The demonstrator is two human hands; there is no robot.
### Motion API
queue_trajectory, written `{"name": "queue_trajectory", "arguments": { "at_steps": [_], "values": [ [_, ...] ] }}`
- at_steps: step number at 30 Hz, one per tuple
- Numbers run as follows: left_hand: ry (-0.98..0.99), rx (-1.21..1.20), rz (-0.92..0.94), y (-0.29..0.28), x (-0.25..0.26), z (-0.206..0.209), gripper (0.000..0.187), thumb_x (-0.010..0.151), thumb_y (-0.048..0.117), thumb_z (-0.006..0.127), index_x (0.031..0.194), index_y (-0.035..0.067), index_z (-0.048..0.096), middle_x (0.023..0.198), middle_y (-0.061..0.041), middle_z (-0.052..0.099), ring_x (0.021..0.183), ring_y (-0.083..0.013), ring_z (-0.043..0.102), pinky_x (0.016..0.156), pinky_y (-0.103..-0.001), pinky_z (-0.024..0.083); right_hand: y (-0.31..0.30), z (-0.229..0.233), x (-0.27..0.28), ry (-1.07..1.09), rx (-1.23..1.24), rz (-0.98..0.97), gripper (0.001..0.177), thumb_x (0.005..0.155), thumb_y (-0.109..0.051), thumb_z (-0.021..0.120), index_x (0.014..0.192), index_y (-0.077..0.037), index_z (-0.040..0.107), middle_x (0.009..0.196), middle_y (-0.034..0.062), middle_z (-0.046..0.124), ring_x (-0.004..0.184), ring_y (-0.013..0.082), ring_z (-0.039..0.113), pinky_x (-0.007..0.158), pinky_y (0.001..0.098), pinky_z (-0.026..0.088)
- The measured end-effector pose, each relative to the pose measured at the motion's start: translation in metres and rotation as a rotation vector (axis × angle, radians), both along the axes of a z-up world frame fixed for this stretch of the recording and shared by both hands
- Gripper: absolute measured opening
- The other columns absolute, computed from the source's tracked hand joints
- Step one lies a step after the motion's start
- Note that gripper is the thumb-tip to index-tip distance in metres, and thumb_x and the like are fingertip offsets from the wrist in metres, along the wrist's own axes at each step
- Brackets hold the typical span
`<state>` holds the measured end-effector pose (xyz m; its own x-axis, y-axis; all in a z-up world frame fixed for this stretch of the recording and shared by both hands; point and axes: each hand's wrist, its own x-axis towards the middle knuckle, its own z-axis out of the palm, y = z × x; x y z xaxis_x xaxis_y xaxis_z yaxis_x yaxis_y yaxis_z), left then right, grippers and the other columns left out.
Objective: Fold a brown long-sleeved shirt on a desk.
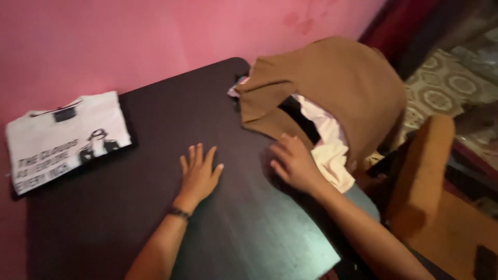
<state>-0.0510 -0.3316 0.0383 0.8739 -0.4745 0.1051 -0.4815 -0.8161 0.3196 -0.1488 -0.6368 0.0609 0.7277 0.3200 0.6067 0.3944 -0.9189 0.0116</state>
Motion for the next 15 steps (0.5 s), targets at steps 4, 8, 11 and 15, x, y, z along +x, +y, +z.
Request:
{"name": "queue_trajectory", "arguments": {
  "at_steps": [4,8,11,15],
  "values": [
    [0.044,-0.131,-0.132,-0.096,0.017,0.014,0.066,0.099,0.039,0.060,0.157,0.017,0.038,0.159,-0.030,0.033,0.152,-0.0458,0.028,0.119,-0.069,0.021,-0.073,0.033,0.014,-0.141,0.098,-0.107,0.031,0.087,-0.021,0.073,0.109,0.000,0.070,0.109,0.0200,0.062,0.109,0.0422,0.060,0.097,0.0508,0.048],
    [-0.022,-0.176,-0.145,-0.172,0.037,0.028,0.068,0.099,0.031,0.062,0.158,0.012,0.034,0.161,-0.028,0.030,0.146,-0.0470,0.038,0.114,-0.066,0.033,-0.124,0.040,0.011,-0.273,0.049,-0.382,0.047,0.079,-0.013,0.077,0.122,0.004,0.068,0.110,0.0236,0.060,0.102,0.0430,0.061,0.086,0.0500,0.052],
    [-0.066,-0.157,-0.110,-0.211,0.048,0.045,0.070,0.100,0.028,0.062,0.160,0.010,0.030,0.161,-0.024,0.032,0.140,-0.0454,0.043,0.109,-0.065,0.038,-0.144,0.026,0.010,-0.207,0.058,-0.500,0.051,0.082,-0.014,0.073,0.129,0.004,0.066,0.118,0.0254,0.061,0.109,0.0433,0.063,0.087,0.0486,0.054],
    [-0.138,-0.172,-0.085,-0.247,0.076,0.029,0.062,0.101,0.029,0.061,0.155,0.009,0.038,0.145,-0.018,0.051,0.125,-0.0396,0.057,0.100,-0.057,0.044,-0.148,0.017,0.009,-0.145,0.148,-0.512,0.049,0.087,-0.008,0.064,0.136,-0.002,0.065,0.125,0.0281,0.062,0.116,0.0452,0.064,0.091,0.0460,0.056]
  ]
}}
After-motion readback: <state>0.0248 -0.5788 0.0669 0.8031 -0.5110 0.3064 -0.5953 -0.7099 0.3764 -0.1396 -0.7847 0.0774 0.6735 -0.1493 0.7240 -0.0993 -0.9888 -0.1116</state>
